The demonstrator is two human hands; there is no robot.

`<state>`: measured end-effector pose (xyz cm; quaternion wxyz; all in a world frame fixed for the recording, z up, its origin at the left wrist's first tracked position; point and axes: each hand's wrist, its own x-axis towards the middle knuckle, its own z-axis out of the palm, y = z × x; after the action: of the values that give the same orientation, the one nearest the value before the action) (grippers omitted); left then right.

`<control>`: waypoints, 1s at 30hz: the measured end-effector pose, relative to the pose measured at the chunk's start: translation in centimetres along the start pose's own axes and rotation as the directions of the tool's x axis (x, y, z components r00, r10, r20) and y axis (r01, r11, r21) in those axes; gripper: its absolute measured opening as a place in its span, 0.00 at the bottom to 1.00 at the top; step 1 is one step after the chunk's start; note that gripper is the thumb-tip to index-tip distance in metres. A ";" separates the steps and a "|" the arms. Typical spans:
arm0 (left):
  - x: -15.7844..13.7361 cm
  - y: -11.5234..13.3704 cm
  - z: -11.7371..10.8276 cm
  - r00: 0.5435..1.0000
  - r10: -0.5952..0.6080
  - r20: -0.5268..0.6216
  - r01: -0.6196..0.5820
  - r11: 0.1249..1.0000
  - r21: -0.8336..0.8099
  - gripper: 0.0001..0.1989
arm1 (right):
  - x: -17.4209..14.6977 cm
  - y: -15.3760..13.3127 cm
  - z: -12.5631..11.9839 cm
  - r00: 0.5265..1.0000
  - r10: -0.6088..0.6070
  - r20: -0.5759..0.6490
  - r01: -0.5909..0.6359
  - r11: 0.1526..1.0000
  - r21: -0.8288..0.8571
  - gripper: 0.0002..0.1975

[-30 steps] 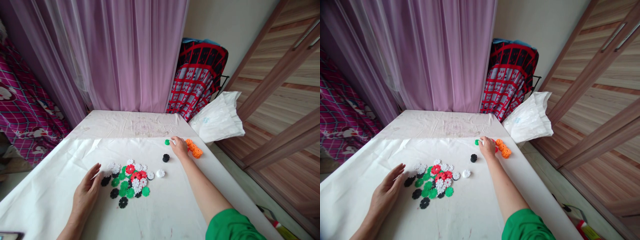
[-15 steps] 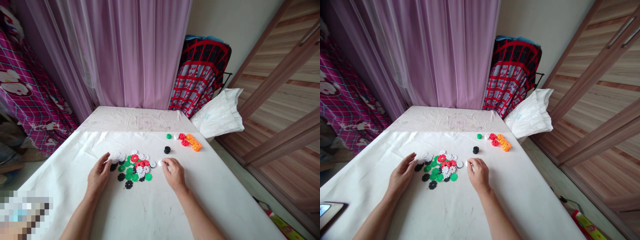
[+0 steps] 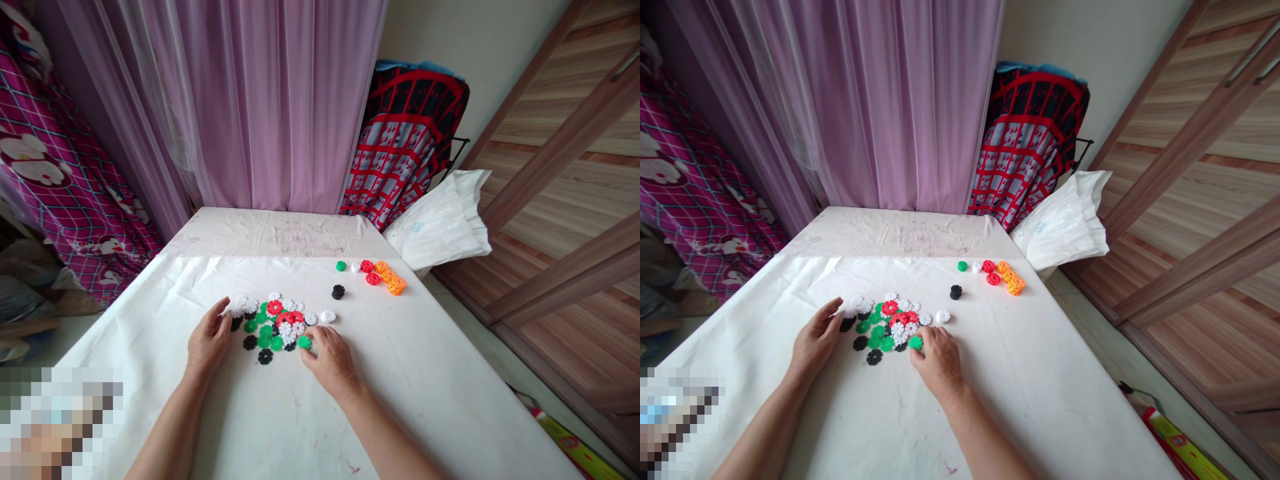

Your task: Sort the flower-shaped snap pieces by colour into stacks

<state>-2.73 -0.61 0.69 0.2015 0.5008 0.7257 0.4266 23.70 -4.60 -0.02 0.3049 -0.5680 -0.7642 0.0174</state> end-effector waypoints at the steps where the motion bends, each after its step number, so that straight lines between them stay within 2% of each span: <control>1: 0.0 0.0 0.0 1.000 0.004 0.000 -0.004 1.000 0.001 0.24 | -0.1 0.4 -0.4 1.000 -0.004 -0.017 0.004 1.000 0.009 0.08; 5: -0.2 0.3 -0.2 1.000 -0.003 0.009 0.003 1.000 0.015 0.25 | 1.5 4.2 -2.9 0.984 0.088 -0.157 -0.087 0.996 0.017 0.08; 8: -0.2 0.3 -0.3 1.000 -0.018 0.015 0.017 0.999 0.030 0.26 | 5.7 8.3 -4.8 0.952 0.221 -0.211 -0.227 0.974 -0.004 0.10; 12: -0.1 0.1 -0.3 1.000 -0.018 0.014 0.018 0.999 0.051 0.27 | 12.5 12.5 -5.6 0.920 0.368 -0.134 -0.379 0.923 -0.069 0.09; 16: 0.0 -0.1 -0.3 1.000 -0.023 0.012 0.023 0.998 0.065 0.28 | 16.8 14.1 -4.2 0.929 0.370 -0.019 -0.366 0.907 -0.209 0.09; 20: 0.0 -0.1 -0.4 1.000 -0.009 0.012 0.008 0.997 0.070 0.28 | 18.0 14.7 -2.6 0.928 0.372 0.019 -0.351 0.889 -0.293 0.10; 25: 0.0 -0.2 -0.4 1.000 -0.006 0.015 0.005 0.997 0.074 0.27 | 18.0 15.6 -2.1 0.931 0.364 0.036 -0.340 0.897 -0.282 0.11; 28: 0.0 -0.2 -0.3 1.000 -0.008 0.013 0.008 0.998 0.067 0.27 | 16.9 15.8 -2.6 0.950 0.307 -0.054 -0.312 0.933 -0.181 0.09; 30: 0.0 -0.2 -0.3 1.000 -0.004 0.011 0.004 0.998 0.067 0.27 | 15.3 15.6 -2.8 0.945 0.290 -0.149 -0.305 0.949 -0.085 0.08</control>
<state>-3.05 -0.79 0.69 0.1896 0.5081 0.7394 0.3990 35.83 13.46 3.33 0.3187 -0.6923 -0.6472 -0.0157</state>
